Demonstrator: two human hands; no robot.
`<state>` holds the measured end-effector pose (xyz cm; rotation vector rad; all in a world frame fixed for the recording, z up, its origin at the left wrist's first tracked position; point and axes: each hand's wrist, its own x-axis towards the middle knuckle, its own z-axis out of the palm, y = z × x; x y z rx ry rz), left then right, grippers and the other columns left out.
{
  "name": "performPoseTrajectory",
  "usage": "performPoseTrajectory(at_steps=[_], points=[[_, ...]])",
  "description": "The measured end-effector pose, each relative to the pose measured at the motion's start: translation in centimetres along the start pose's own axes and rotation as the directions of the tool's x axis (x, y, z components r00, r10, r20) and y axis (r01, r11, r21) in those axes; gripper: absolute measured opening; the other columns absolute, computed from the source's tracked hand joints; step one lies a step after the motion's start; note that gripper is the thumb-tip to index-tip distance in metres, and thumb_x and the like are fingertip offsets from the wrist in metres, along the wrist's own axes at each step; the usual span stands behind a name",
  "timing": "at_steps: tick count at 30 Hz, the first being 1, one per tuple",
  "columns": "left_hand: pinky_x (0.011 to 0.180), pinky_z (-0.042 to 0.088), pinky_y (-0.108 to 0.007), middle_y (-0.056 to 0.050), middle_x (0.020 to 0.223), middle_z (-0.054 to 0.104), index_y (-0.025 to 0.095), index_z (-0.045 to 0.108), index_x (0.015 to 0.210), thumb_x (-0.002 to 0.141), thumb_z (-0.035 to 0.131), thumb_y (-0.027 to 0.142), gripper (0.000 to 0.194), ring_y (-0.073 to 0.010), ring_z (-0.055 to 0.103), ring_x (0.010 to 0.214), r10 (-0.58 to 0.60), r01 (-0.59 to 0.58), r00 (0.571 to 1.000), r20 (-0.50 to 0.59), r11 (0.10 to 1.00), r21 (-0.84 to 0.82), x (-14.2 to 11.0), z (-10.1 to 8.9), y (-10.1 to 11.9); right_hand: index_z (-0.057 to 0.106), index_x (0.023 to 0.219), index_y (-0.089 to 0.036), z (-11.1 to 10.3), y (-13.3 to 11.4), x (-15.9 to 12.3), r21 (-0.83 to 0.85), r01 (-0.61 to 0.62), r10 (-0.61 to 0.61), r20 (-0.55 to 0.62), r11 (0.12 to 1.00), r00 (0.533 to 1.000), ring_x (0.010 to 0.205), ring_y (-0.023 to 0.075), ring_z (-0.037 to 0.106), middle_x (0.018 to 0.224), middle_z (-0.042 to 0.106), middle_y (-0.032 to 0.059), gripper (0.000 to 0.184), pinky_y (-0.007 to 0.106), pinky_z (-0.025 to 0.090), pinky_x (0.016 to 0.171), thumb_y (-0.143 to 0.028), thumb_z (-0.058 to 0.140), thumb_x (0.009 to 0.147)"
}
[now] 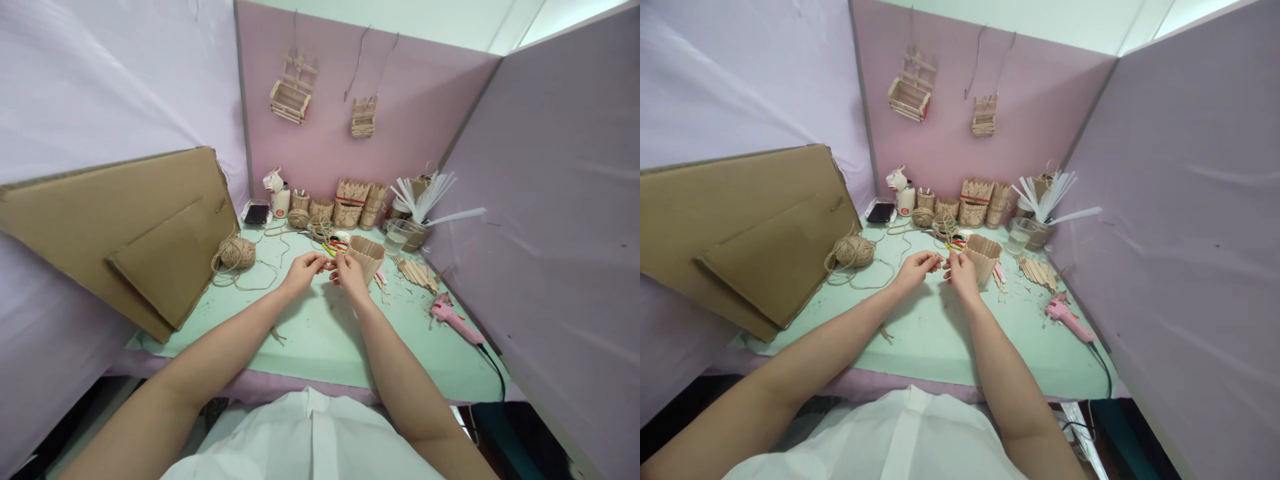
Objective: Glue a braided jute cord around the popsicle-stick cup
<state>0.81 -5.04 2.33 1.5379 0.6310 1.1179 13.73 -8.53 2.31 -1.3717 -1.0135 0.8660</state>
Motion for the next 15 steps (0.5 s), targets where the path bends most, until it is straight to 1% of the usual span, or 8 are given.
performPoseTrajectory(at_steps=[2,4,5,6,7,10,12,15], points=[[0.056,0.037,-0.022,0.000,0.067,0.058,0.013,0.064,0.084,0.077,0.057,0.039,0.028,-0.0089,0.046,0.057,-0.050,0.050,0.997,-0.058,0.999,-0.008,0.3,-0.3,-0.3,0.050,0.072,-0.020,0.1,-0.2,-0.3,-0.128,0.177,-0.182,-0.034,0.976,0.983,0.055,0.0122,0.051,0.070,0.059,0.0014,0.033,0.026,0.040,0.050,-0.052,0.054,0.078],[0.053,0.034,-0.022,0.000,0.067,0.058,0.013,0.064,0.085,0.077,0.056,0.036,0.026,-0.0082,0.043,0.055,-0.082,0.083,0.994,-0.073,0.996,0.015,0.5,-0.4,-0.3,0.050,0.072,-0.021,0.3,-0.4,-0.7,-0.208,0.350,-0.373,-0.081,0.913,0.924,0.061,0.0132,0.050,0.071,0.057,0.0007,0.027,0.027,0.040,0.058,-0.046,0.060,0.075],[0.052,0.034,-0.022,0.000,0.067,0.057,0.013,0.064,0.085,0.077,0.055,0.035,0.025,-0.0081,0.042,0.054,-0.090,0.093,0.993,-0.078,0.995,0.034,0.4,-0.4,-0.3,0.049,0.072,-0.021,0.3,-0.5,-0.8,-0.236,0.402,-0.435,-0.110,0.885,0.893,0.064,0.0134,0.049,0.072,0.056,0.0002,0.026,0.027,0.040,0.061,-0.043,0.062,0.074],[0.052,0.034,-0.022,0.000,0.066,0.057,0.013,0.065,0.083,0.077,0.054,0.034,0.025,-0.0082,0.041,0.053,-0.094,0.099,0.992,-0.083,0.994,0.055,0.4,-0.4,-0.2,0.047,0.071,-0.022,0.4,-0.6,-1.0,-0.262,0.426,-0.470,-0.137,0.866,0.872,0.064,0.0134,0.047,0.071,0.054,-0.0004,0.026,0.027,0.039,0.062,-0.042,0.064,0.073],[0.053,0.034,-0.022,0.000,0.065,0.057,0.013,0.065,0.082,0.077,0.054,0.034,0.024,-0.0083,0.041,0.053,-0.091,0.098,0.992,-0.091,0.992,0.074,0.3,-0.4,-0.2,0.045,0.069,-0.022,0.4,-0.7,-1.1,-0.286,0.429,-0.482,-0.151,0.857,0.863,0.063,0.0133,0.044,0.069,0.051,-0.0013,0.027,0.027,0.037,0.062,-0.041,0.064,0.073],[0.055,0.035,-0.023,0.000,0.065,0.058,0.012,0.066,0.084,0.076,0.053,0.033,0.026,-0.0093,0.042,0.054,-0.073,0.084,0.992,-0.105,0.991,0.105,0.2,-0.2,-0.2,0.038,0.061,-0.023,0.4,-0.7,-1.2,-0.337,0.414,-0.472,-0.108,0.845,0.875,0.059,0.0128,0.038,0.060,0.042,-0.0037,0.033,0.028,0.034,0.061,-0.040,0.062,0.074],[0.058,0.038,-0.024,-0.001,0.068,0.060,0.012,0.066,0.086,0.076,0.053,0.032,0.026,-0.0105,0.046,0.059,-0.067,0.079,0.992,-0.109,0.992,0.103,0.2,-0.1,-0.2,0.042,0.063,-0.022,0.5,-0.6,-1.2,-0.321,0.448,-0.486,-0.043,0.834,0.873,0.060,0.0128,0.040,0.064,0.045,-0.0030,0.029,0.028,0.034,0.061,-0.038,0.064,0.074],[0.065,0.041,-0.025,-0.002,0.071,0.061,0.013,0.065,0.080,0.075,0.051,0.029,0.022,-0.0122,0.051,0.066,-0.043,0.054,0.994,-0.096,0.992,0.113,0.2,0.0,-0.3,0.052,0.076,-0.022,0.5,-0.5,-1.1,-0.297,0.515,-0.534,0.018,0.804,0.845,0.068,0.0144,0.046,0.079,0.052,0.0006,0.015,0.028,0.037,0.064,-0.033,0.062,0.075]])
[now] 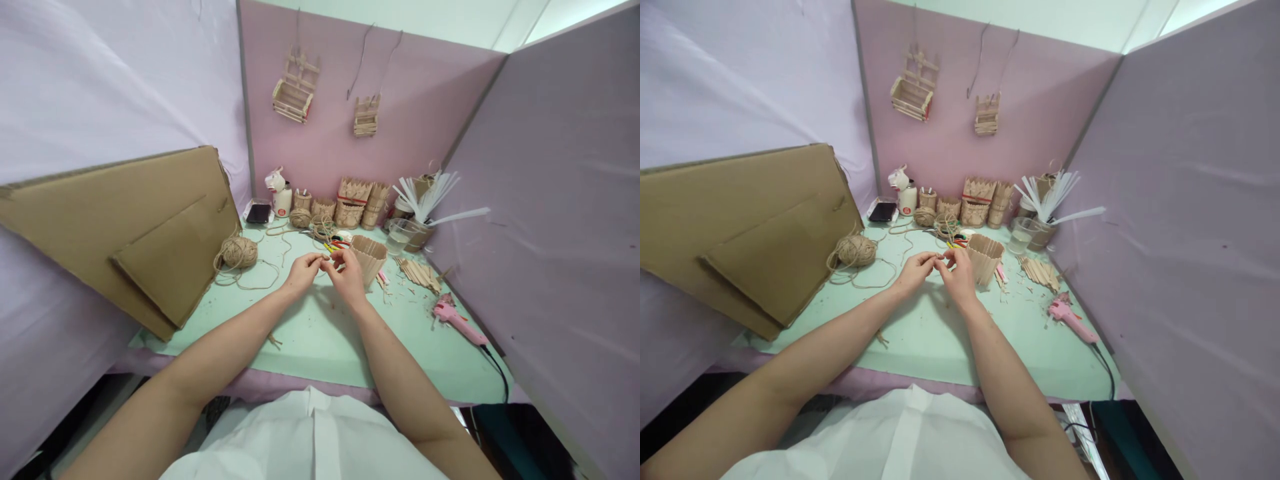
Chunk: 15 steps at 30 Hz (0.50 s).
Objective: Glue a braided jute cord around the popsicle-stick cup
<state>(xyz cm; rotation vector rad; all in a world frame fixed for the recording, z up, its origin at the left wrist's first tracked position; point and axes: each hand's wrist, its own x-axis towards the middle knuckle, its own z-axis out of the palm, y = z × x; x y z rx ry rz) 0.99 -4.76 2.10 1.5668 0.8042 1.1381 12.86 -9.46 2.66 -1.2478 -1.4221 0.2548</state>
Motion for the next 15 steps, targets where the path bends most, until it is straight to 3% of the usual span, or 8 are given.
performPoseTrajectory(at_steps=[7,11,15], points=[[0.067,0.041,-0.024,0.001,0.062,0.055,0.014,0.060,0.068,0.076,0.048,0.028,0.020,-0.0122,0.050,0.065,0.048,-0.056,0.995,0.086,0.993,0.100,-0.15,0.11,-0.14,0.056,0.075,-0.021,-0.05,0.02,0.08,0.007,-0.003,0.003,0.009,1.000,1.000,0.078,0.0166,0.050,0.082,0.054,0.0028,0.012,0.029,0.040,0.068,-0.031,0.053,0.081],[0.064,0.040,-0.024,0.001,0.059,0.053,0.015,0.058,0.065,0.077,0.050,0.033,0.024,-0.0117,0.048,0.062,0.039,-0.050,0.993,0.114,0.994,0.092,-0.31,0.07,0.10,0.055,0.073,-0.021,0.02,0.23,0.31,0.149,-0.193,0.190,0.039,0.970,0.981,0.073,0.0155,0.050,0.076,0.055,0.0007,0.012,0.027,0.040,0.065,-0.033,0.055,0.076],[0.055,0.034,-0.023,0.002,0.057,0.050,0.015,0.059,0.067,0.076,0.052,0.038,0.026,-0.0095,0.042,0.054,-0.035,0.028,0.990,0.138,0.999,0.046,-0.39,-0.10,0.42,0.054,0.072,-0.022,0.16,0.56,0.57,0.399,-0.428,0.388,0.182,0.811,0.904,0.067,0.0133,0.049,0.070,0.054,-0.0014,0.014,0.023,0.036,0.056,-0.035,0.057,0.071]])
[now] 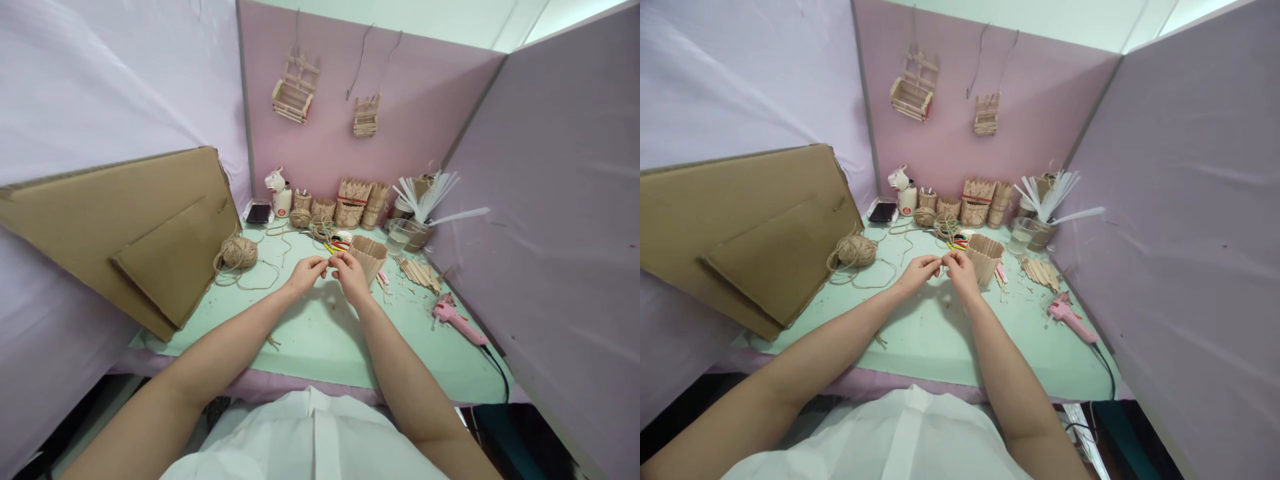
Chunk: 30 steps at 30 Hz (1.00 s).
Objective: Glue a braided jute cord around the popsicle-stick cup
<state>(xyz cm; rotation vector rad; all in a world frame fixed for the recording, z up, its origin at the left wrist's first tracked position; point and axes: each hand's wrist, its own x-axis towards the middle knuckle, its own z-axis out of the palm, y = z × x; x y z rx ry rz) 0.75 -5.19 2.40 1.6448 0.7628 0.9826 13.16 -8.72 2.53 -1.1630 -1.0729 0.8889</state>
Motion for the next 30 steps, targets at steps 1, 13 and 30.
performPoseTrajectory(at_steps=[1,13,30], points=[[0.051,0.031,-0.022,0.003,0.056,0.049,0.015,0.059,0.069,0.076,0.053,0.040,0.027,-0.0086,0.039,0.051,-0.030,0.031,0.999,0.015,0.999,-0.027,0.00,-0.05,0.00,0.054,0.071,-0.022,0.03,0.03,0.07,0.061,-0.033,0.032,0.020,0.998,0.999,0.067,0.0130,0.049,0.069,0.053,-0.0017,0.013,0.023,0.037,0.056,-0.034,0.058,0.069],[0.052,0.031,-0.023,0.003,0.053,0.045,0.016,0.054,0.060,0.078,0.049,0.037,0.028,-0.0096,0.039,0.053,0.040,-0.040,0.999,0.002,0.995,0.090,-0.14,0.08,0.08,0.057,0.072,-0.020,0.25,0.46,0.49,0.124,-0.114,0.111,0.034,0.986,0.993,0.073,0.0161,0.056,0.075,0.061,0.0027,0.015,0.028,0.044,0.060,-0.035,0.056,0.069],[0.065,0.040,-0.024,-0.002,0.066,0.063,0.013,0.067,0.071,0.081,0.050,0.039,0.033,-0.0142,0.054,0.069,0.130,-0.121,0.991,-0.031,0.970,0.210,-0.28,0.02,-0.11,0.058,0.072,-0.020,-0.21,0.97,0.49,-0.104,0.083,-0.086,-0.019,0.991,0.996,0.061,0.0123,0.049,0.067,0.057,-0.0014,0.026,0.025,0.039,0.057,-0.045,0.058,0.075]])
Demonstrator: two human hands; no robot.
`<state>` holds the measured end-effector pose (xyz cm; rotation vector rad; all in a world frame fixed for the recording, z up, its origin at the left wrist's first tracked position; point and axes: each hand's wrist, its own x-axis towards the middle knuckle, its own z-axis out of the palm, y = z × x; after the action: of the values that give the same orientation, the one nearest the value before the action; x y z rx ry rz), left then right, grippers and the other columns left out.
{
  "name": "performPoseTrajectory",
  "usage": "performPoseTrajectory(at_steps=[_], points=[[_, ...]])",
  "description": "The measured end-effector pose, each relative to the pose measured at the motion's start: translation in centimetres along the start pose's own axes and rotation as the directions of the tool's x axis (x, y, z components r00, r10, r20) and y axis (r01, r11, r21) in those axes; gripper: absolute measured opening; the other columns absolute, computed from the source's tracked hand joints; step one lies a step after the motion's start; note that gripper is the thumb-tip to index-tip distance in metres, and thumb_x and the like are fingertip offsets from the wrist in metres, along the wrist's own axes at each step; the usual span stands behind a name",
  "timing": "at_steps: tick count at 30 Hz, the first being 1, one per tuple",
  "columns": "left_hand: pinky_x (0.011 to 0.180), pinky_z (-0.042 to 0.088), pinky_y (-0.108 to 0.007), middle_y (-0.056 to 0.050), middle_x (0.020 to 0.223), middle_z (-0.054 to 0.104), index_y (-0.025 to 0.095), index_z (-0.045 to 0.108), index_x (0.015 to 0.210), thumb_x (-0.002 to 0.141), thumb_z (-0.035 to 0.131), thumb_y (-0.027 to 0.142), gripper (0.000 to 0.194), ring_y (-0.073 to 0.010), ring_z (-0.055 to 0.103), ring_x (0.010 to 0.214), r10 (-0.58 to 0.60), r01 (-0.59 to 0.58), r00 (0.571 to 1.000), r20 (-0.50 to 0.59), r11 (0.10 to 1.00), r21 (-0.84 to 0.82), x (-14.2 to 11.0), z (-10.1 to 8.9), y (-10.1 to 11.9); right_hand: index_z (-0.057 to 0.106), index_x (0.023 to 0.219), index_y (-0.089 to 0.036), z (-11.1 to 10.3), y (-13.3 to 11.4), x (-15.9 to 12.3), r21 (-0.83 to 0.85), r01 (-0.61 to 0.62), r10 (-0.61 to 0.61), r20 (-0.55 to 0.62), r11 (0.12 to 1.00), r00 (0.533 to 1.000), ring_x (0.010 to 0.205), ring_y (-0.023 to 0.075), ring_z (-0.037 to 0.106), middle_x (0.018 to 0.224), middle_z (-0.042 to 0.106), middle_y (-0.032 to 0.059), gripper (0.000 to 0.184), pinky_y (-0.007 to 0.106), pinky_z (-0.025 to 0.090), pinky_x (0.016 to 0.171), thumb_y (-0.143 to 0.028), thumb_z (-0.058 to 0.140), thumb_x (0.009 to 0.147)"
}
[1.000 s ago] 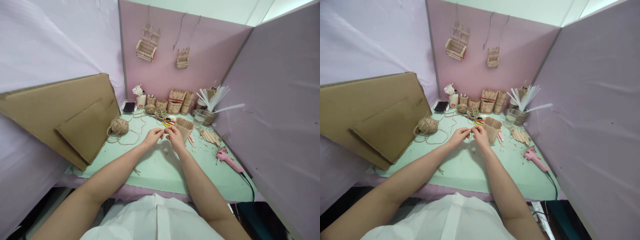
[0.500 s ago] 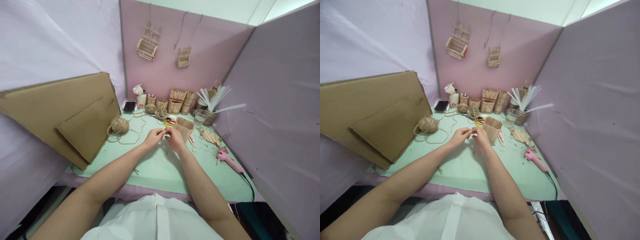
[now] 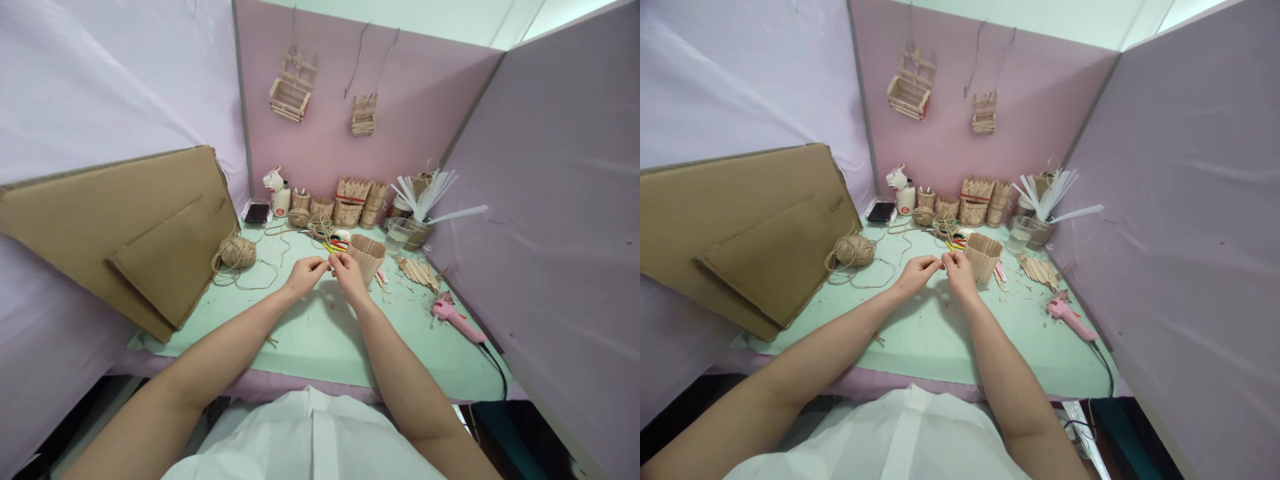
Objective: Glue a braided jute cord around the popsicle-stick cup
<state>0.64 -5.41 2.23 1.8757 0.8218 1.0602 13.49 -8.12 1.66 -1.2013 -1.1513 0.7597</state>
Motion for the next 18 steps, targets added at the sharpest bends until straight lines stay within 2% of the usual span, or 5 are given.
performPoseTrajectory(at_steps=[4,7,11,14,18], points=[[0.067,0.042,-0.024,-0.003,0.069,0.065,0.013,0.067,0.071,0.081,0.050,0.037,0.031,-0.0146,0.056,0.070,-0.005,0.003,0.996,-0.087,1.000,-0.019,-0.03,-0.10,0.21,0.061,0.076,-0.019,0.03,-0.19,-0.09,-0.024,-0.015,0.014,-0.047,1.000,0.999,0.068,0.0140,0.051,0.073,0.058,0.0006,0.028,0.024,0.039,0.057,-0.047,0.060,0.074],[0.068,0.043,-0.024,-0.004,0.072,0.067,0.013,0.067,0.072,0.081,0.049,0.035,0.030,-0.0153,0.057,0.074,0.011,-0.016,0.993,-0.118,0.999,-0.036,-0.08,-0.17,0.44,0.063,0.073,-0.019,0.14,-0.52,-0.31,-0.037,-0.067,0.066,-0.019,0.997,0.998,0.069,0.0145,0.051,0.073,0.059,0.0016,0.031,0.024,0.038,0.055,-0.050,0.060,0.073],[0.069,0.044,-0.024,-0.004,0.076,0.068,0.013,0.068,0.073,0.081,0.048,0.034,0.030,-0.0151,0.058,0.075,0.016,-0.021,0.995,-0.100,0.999,-0.048,-0.24,-0.11,0.71,0.063,0.075,-0.019,0.38,-0.72,-0.46,0.089,-0.122,0.120,0.029,0.989,0.992,0.071,0.0145,0.054,0.075,0.062,0.0018,0.028,0.023,0.037,0.054,-0.047,0.063,0.069],[0.063,0.042,-0.023,-0.002,0.069,0.065,0.013,0.066,0.071,0.082,0.048,0.035,0.030,-0.0133,0.055,0.066,-0.018,0.017,0.996,-0.084,1.000,-0.023,-0.29,0.04,0.69,0.063,0.077,-0.019,0.41,-0.59,-0.38,0.108,-0.083,0.085,-0.006,0.991,0.996,0.068,0.0141,0.055,0.072,0.062,0.0009,0.027,0.024,0.039,0.057,-0.045,0.064,0.068],[0.063,0.041,-0.024,-0.001,0.068,0.062,0.014,0.064,0.072,0.080,0.052,0.036,0.026,-0.0124,0.052,0.065,-0.008,0.007,0.992,-0.128,1.000,-0.005,-0.10,0.18,0.22,0.064,0.075,-0.018,0.17,-0.56,-0.40,-0.102,0.067,-0.077,-0.093,0.992,0.993,0.073,0.0169,0.057,0.076,0.065,0.0035,0.026,0.029,0.043,0.067,-0.043,0.061,0.072]])
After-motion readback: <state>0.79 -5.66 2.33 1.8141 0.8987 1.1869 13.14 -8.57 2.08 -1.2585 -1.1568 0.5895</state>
